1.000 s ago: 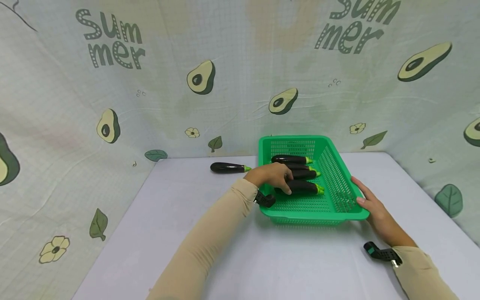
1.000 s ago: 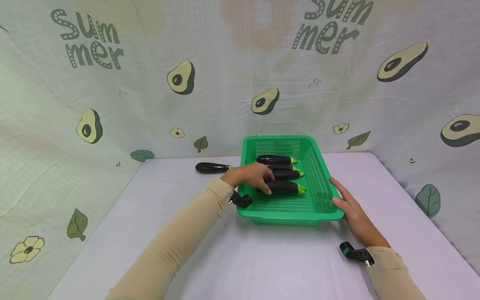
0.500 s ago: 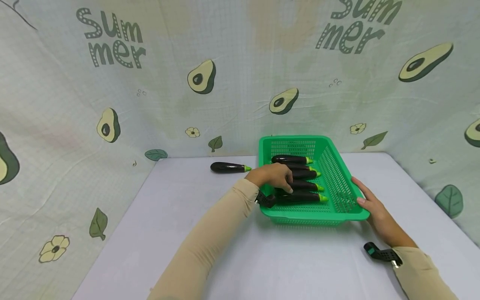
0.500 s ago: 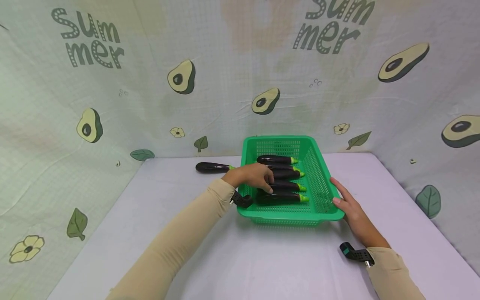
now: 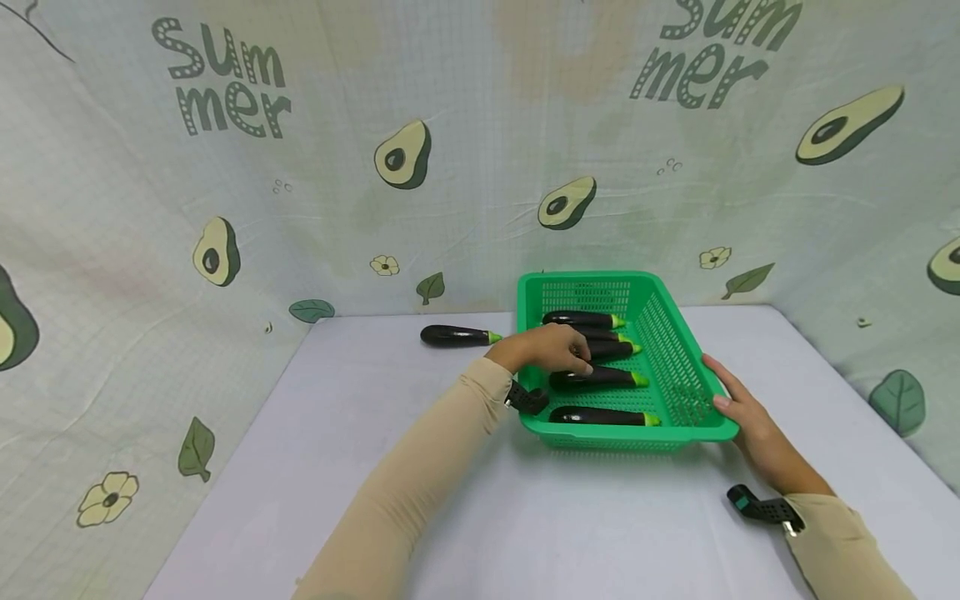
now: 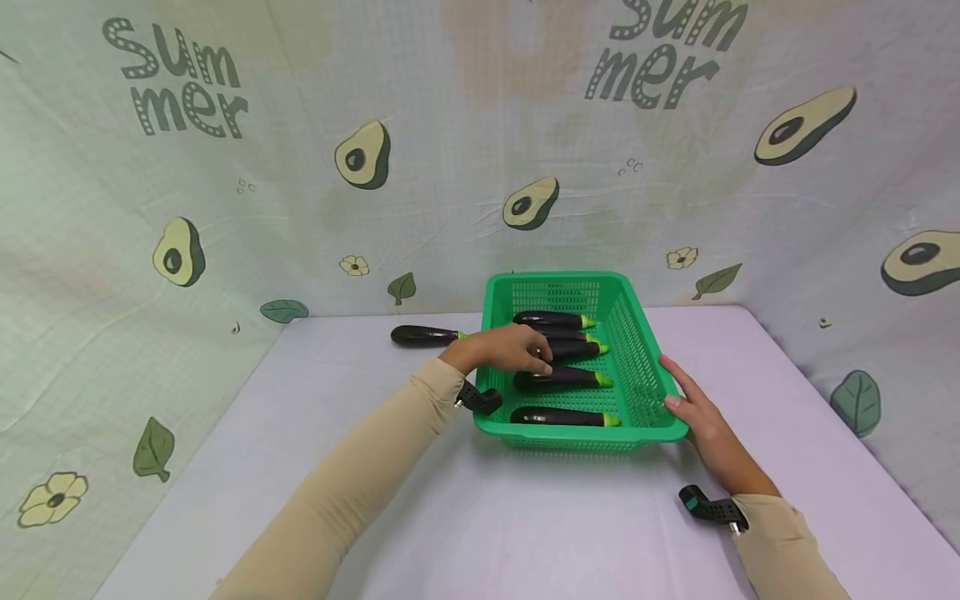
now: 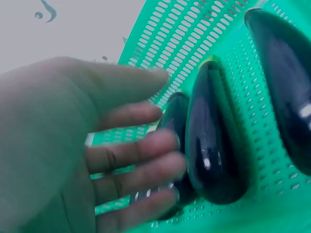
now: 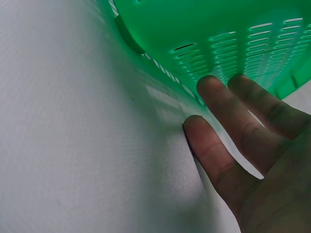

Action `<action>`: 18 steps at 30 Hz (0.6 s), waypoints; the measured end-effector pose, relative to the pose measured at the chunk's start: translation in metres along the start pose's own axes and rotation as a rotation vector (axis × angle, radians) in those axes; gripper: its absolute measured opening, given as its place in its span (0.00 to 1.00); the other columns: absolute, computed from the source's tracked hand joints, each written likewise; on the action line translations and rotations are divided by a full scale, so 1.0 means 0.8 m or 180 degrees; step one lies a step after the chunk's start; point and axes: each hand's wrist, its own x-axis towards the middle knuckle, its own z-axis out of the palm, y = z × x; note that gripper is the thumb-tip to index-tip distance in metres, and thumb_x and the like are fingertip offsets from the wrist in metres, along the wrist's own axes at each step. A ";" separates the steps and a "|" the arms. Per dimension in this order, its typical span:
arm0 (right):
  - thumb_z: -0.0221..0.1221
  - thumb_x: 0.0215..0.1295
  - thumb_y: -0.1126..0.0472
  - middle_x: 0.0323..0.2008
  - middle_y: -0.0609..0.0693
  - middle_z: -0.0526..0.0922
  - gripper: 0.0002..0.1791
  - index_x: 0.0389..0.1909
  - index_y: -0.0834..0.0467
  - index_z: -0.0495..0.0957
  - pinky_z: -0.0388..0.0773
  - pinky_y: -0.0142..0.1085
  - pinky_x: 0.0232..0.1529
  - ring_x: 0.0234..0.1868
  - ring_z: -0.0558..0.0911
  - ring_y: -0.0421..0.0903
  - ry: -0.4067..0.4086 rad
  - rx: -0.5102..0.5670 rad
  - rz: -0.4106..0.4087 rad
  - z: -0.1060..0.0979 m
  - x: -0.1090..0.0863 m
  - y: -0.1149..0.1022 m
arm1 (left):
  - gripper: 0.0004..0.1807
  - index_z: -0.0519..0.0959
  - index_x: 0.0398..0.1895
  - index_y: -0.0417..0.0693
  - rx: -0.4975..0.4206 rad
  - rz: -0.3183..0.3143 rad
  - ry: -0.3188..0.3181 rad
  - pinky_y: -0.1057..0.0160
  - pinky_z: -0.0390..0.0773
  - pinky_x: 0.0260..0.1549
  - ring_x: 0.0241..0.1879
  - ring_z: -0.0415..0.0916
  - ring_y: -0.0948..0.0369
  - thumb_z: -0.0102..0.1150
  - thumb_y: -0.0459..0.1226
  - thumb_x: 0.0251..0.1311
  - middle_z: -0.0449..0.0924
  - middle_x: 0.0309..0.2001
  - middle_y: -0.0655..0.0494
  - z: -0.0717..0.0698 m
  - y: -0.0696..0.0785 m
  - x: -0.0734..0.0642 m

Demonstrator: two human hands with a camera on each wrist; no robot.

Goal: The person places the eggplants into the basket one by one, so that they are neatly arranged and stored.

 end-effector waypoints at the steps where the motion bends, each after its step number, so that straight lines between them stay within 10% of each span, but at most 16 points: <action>1: 0.36 0.81 0.60 0.75 0.43 0.47 0.32 0.82 0.46 0.40 0.64 0.20 0.50 0.59 0.65 0.32 -0.0005 0.0020 -0.0016 0.000 0.000 0.000 | 0.17 0.81 0.56 0.48 -0.0160 0.0050 0.0018 0.65 0.77 0.42 0.45 0.80 0.59 0.59 0.46 0.71 0.81 0.49 0.57 -0.002 -0.001 -0.002; 9: 0.36 0.81 0.63 0.72 0.41 0.51 0.33 0.82 0.48 0.41 0.64 0.21 0.51 0.57 0.68 0.32 -0.0015 0.0172 -0.0126 -0.001 0.000 0.003 | 0.19 0.80 0.59 0.43 -0.0970 0.0184 0.0189 0.52 0.80 0.48 0.47 0.81 0.50 0.56 0.44 0.73 0.82 0.47 0.54 -0.023 -0.018 -0.014; 18: 0.35 0.81 0.60 0.76 0.41 0.46 0.33 0.82 0.46 0.40 0.63 0.20 0.51 0.61 0.63 0.31 -0.0014 0.0063 -0.0040 0.000 0.000 0.002 | 0.17 0.81 0.56 0.45 -0.1088 0.0110 0.0844 0.62 0.81 0.42 0.44 0.82 0.50 0.55 0.45 0.74 0.82 0.46 0.52 -0.043 -0.048 -0.039</action>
